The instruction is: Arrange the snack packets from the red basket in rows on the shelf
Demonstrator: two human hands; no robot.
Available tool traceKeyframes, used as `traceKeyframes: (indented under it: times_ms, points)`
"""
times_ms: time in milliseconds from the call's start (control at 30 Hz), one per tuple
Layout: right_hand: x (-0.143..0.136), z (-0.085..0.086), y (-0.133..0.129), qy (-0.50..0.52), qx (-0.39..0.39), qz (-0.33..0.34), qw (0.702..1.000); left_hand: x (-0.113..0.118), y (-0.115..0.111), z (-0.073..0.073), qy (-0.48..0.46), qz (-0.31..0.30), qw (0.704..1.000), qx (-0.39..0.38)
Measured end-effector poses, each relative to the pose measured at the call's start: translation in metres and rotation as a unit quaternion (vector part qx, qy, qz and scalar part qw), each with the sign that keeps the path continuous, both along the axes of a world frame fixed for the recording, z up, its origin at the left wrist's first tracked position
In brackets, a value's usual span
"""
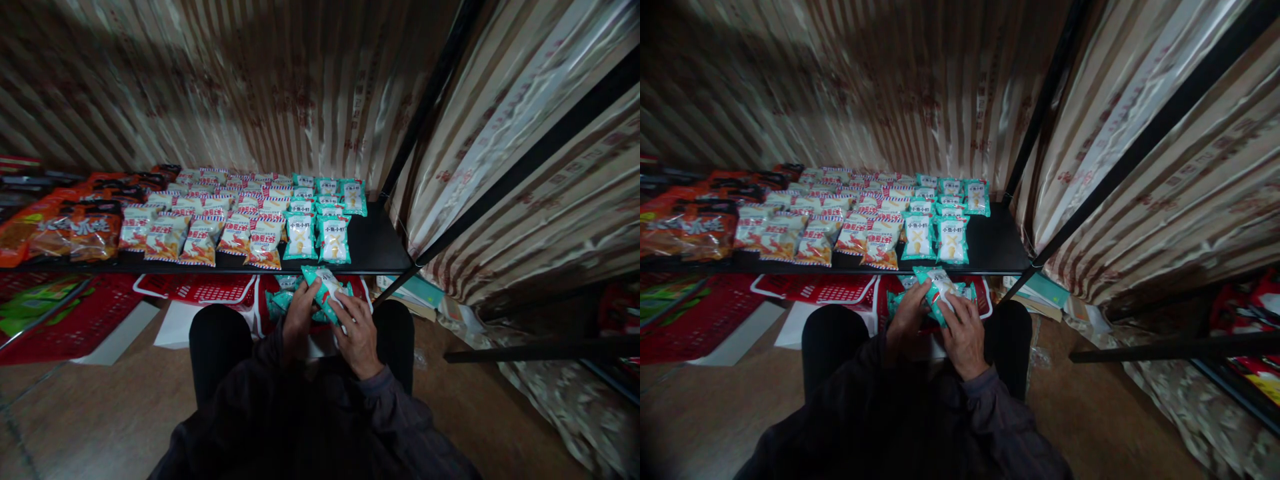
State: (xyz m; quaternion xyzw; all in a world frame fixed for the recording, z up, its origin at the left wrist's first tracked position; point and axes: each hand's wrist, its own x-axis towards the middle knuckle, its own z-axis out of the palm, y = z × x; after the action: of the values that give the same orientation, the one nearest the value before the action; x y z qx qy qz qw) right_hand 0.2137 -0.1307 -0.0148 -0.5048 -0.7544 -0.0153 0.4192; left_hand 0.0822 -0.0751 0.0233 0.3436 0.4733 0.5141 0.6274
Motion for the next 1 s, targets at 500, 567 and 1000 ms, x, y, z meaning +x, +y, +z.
traceKeyframes:
  times_ms: [500,567,1000]
  points:
    - [-0.013,-0.013,-0.015,-0.048,-0.024,0.064,0.996,-0.002,0.009,-0.01,-0.061,0.005,0.997,-0.036]
    - [-0.008,-0.011,-0.014,-0.017,-0.026,0.107,0.994,-0.005,0.009,-0.013,-0.077,-0.007,0.996,-0.045]
    - [0.014,0.015,0.058,0.593,-0.372,0.039,0.713,-0.008,0.0,-0.014,-0.12,-0.129,0.981,-0.082]
